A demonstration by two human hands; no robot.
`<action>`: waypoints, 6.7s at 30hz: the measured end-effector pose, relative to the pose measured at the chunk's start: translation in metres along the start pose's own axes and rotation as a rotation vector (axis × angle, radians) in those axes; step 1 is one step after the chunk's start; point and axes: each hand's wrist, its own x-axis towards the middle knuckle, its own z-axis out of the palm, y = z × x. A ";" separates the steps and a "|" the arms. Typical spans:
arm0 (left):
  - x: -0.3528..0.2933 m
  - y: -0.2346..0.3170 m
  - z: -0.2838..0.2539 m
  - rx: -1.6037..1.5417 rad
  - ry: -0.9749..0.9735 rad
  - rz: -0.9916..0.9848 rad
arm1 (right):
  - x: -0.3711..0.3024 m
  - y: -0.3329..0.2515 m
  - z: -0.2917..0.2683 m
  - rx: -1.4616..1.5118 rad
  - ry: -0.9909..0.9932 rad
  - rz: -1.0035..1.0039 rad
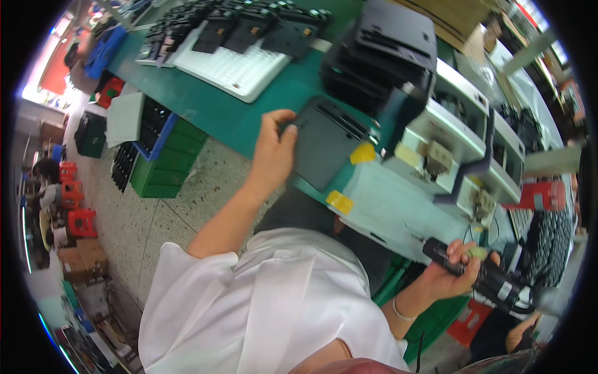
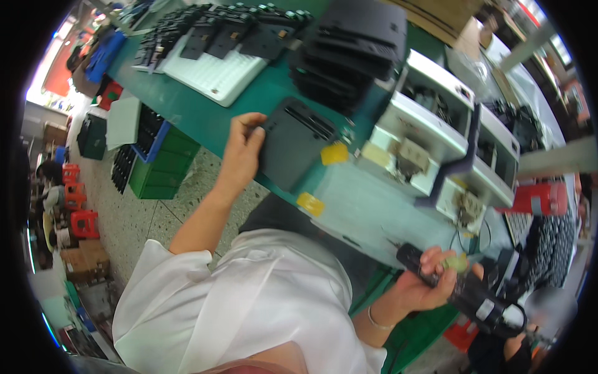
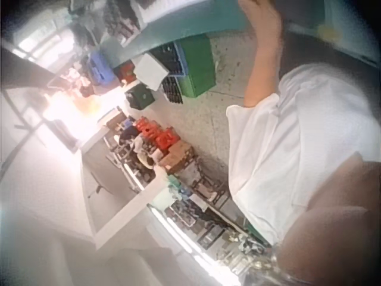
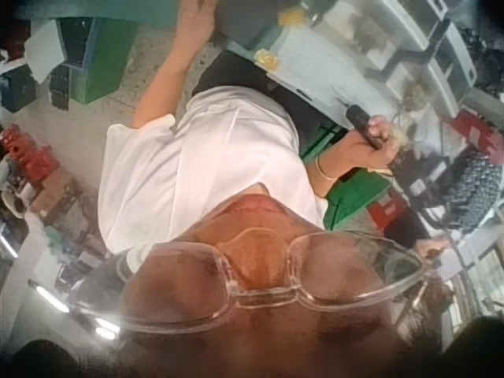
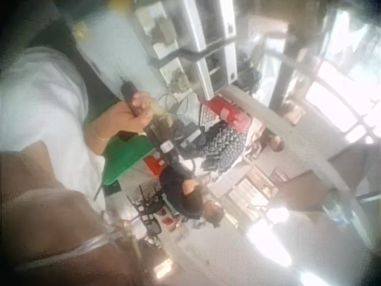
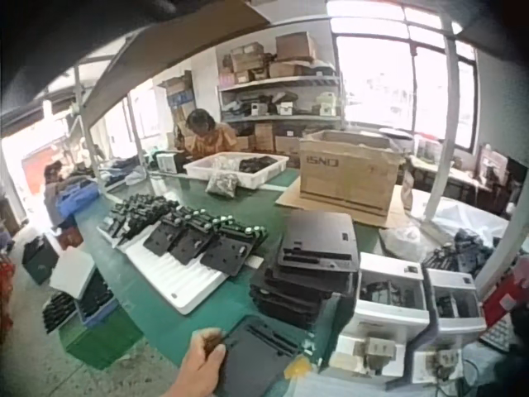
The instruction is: Using an electric screwdriver to secure screws into plastic housing components on an assembly line.
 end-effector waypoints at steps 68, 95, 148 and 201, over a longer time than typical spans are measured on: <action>-0.081 0.072 0.062 0.361 -0.884 0.563 | 0.092 0.017 0.119 -0.315 -0.629 0.167; -0.107 0.057 0.122 0.270 -0.506 0.947 | 0.034 -0.009 0.002 -0.059 -0.399 0.071; -0.055 0.073 0.144 0.172 -1.056 1.002 | 0.027 -0.022 -0.019 -0.012 -0.259 -0.015; -0.079 0.039 0.107 0.357 -0.732 1.188 | 0.019 -0.010 -0.008 0.002 -0.280 0.061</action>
